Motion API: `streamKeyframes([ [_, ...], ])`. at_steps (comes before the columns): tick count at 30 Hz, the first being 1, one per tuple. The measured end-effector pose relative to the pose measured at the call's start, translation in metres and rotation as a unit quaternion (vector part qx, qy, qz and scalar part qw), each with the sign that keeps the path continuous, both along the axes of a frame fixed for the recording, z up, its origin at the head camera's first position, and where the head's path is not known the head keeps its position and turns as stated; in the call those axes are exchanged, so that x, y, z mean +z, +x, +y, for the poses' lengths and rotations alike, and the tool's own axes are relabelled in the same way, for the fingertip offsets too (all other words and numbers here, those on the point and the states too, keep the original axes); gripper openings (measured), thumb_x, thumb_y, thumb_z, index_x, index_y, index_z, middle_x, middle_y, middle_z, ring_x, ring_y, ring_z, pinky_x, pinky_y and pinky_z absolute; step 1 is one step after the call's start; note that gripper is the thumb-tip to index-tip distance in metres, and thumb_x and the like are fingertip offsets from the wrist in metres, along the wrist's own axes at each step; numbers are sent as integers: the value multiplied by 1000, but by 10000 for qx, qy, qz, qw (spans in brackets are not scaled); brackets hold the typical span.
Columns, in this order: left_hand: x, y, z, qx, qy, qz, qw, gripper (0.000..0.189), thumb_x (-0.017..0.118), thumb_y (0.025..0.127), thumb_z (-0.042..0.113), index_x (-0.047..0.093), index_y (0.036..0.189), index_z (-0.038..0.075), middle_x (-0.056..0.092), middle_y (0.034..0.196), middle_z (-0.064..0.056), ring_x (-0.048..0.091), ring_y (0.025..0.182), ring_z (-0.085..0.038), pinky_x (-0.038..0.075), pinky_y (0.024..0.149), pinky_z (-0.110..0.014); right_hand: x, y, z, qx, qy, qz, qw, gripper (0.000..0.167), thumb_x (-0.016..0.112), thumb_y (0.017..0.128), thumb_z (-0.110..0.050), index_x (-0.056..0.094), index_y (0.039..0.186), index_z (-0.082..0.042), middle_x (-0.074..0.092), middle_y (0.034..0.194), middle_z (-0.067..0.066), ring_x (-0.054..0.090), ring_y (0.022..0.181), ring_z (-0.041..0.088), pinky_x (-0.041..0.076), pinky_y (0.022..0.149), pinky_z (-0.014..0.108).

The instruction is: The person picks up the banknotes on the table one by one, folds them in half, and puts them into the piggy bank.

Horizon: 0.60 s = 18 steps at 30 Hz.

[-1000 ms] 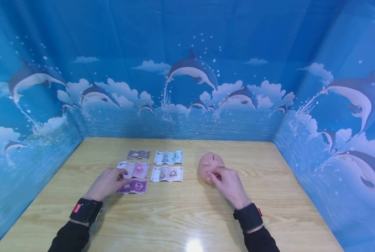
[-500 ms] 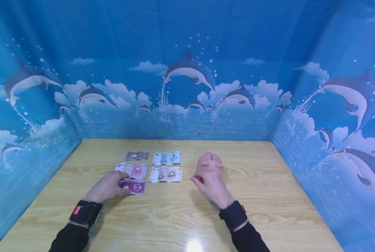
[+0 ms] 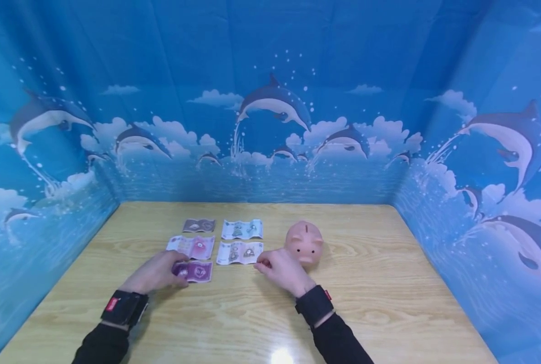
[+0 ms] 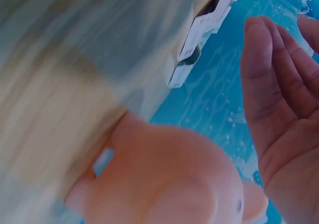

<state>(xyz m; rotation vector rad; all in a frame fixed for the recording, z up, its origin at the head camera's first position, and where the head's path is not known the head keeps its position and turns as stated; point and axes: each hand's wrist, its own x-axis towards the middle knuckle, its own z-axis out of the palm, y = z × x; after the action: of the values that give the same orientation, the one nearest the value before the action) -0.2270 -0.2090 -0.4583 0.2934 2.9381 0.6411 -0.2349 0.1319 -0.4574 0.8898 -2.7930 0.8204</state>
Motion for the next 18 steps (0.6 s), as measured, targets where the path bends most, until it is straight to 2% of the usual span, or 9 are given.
streamKeyframes([
  [5,-3,-1,-1,-61,-22,-43,10000,63,91,61,25,69,118,10,69,118,-12,62,111,-30,49,98,-53,-4,-3,-9,85,49,-173,9998,13,65,95,-28,75,91,-21,67,75,-15,54,62,-4,46,57,16],
  [13,-1,-1,0,-150,-7,25,9999,60,90,62,22,69,117,9,69,118,-12,62,111,-31,48,99,-53,-7,-8,-20,189,195,-476,9985,15,64,95,-29,76,96,-19,73,85,-10,61,72,-3,53,67,17],
  [18,0,-1,1,-145,45,37,9999,57,89,64,20,69,116,9,69,116,-11,63,110,-30,49,99,-52,-8,-10,-28,244,221,-530,9981,15,64,95,-28,76,96,-19,72,85,-9,61,72,-2,52,67,18],
])
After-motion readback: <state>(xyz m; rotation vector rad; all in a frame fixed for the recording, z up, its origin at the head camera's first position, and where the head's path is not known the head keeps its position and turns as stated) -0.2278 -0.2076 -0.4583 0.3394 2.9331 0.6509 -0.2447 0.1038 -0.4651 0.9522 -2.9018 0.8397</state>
